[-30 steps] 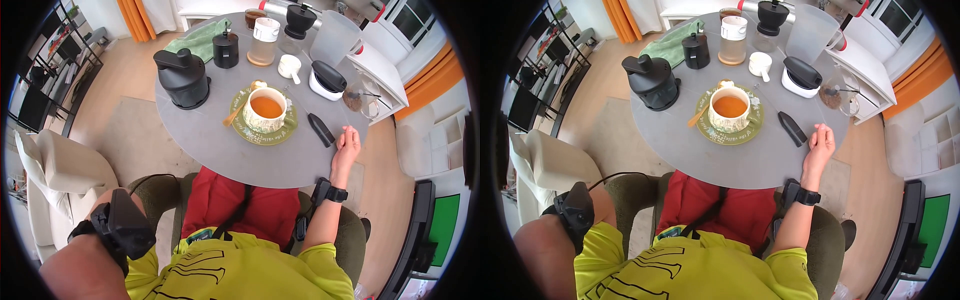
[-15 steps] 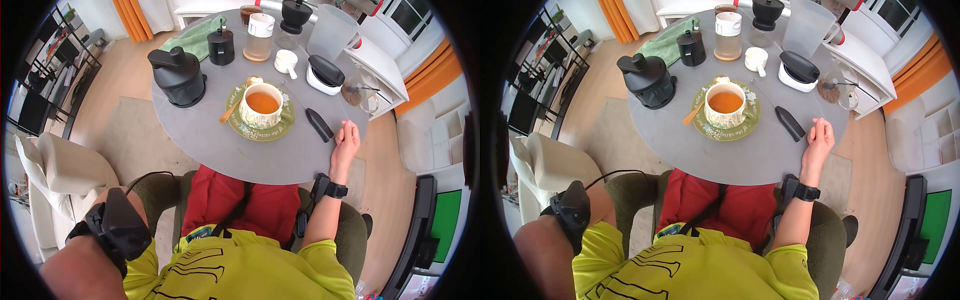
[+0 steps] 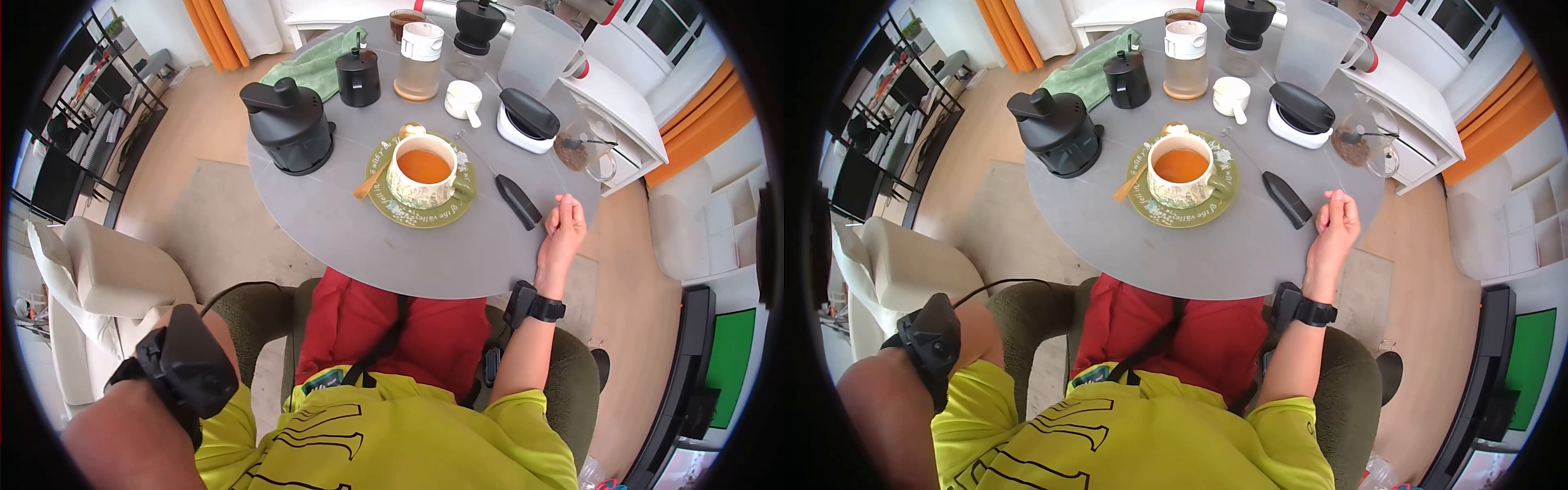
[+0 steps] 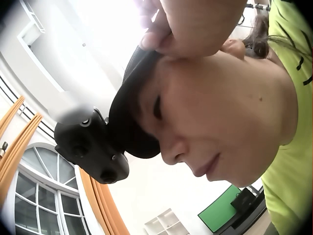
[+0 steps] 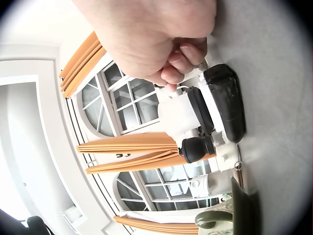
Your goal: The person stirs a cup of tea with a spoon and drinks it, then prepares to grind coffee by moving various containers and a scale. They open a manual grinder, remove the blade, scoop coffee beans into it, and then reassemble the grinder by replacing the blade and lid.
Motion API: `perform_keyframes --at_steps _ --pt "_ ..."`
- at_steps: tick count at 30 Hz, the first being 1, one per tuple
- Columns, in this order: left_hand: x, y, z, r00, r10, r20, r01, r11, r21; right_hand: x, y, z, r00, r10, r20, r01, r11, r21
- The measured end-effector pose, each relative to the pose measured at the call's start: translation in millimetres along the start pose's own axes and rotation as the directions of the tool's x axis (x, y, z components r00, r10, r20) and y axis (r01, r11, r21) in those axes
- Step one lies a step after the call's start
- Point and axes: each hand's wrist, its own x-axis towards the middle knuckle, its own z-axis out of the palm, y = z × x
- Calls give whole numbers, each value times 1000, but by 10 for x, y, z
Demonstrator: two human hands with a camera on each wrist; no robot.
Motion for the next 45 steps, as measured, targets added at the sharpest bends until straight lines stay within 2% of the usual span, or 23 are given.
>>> perform_keyframes --at_steps 12,16,19,21,22,23,24,26,27,29,31,32,34,35,37,38,39,41,42,44,45 --pt "-46 62 44 998 -17 -65 18 1000 12 40 49 -38 1000 -2 9 2 1000 31" --pt "-76 33 -24 989 -42 -139 41 999 -11 73 124 -80 1000 18 15 -19 999 33" --pt "-192 -51 -108 968 -110 -224 91 991 -93 87 131 -87 1000 4 -2 -4 1000 16" --pt "-361 -160 -46 943 -241 -228 214 967 -138 91 129 -97 1000 -12 1 12 1000 2" --pt "-476 -218 79 915 -345 -208 323 937 -136 92 128 -100 1000 -7 7 7 1000 4" --pt "-549 -237 358 838 -453 -303 443 890 -106 90 124 -92 1000 -4 8 4 1000 13" --pt "-641 -348 412 766 -605 -217 590 796 -136 89 117 -86 1000 -5 9 5 1000 6" --pt "-910 -554 591 625 -779 46 775 612 -160 74 92 -73 1000 -5 10 5 1000 2" --pt "-1094 -652 725 565 -796 220 825 543 -154 77 80 -57 1000 -5 -6 5 1000 -4" --pt "-1519 -809 868 355 -846 398 934 333 -126 59 80 -41 1000 2 -27 -3 1000 -13" --pt "-1961 -823 914 150 -844 515 983 182 14 67 84 -20 999 -14 -46 13 1000 -4" --pt "-2141 -775 923 147 -841 521 983 181 14 73 89 -30 999 -10 -53 10 1000 -6" --pt "-2472 -660 965 15 -813 582 969 157 193 88 96 -67 1000 10 -8 -10 1000 -10" --pt "-2637 -615 982 12 -807 591 969 154 191 85 101 -78 1000 12 -18 -12 1000 -16" --pt "-2915 -530 1047 31 -778 627 993 93 66 89 112 -81 1000 3 31 -3 1000 -2" --pt "-3020 -484 1084 67 -770 634 994 105 23 86 116 -86 1000 -1 23 1 1000 -11" --pt "-3056 -438 1113 67 -766 639 995 99 15 80 118 -78 1000 -15 20 15 1000 0" --pt "-3120 -358 1153 -34 -809 587 999 -18 33 79 115 -41 999 -34 6 34 999 7" --pt "-3112 -305 1153 -33 -802 596 999 -21 27 76 104 -4 996 -77 -41 75 996 -39" --pt "-3092 -164 1105 -99 -928 359 979 -27 200 -12 54 21 987 -126 -98 118 989 -91" --pt "-3021 -74 1062 -96 -925 369 981 -25 191 -73 20 33 987 -153 -39 146 978 -146"
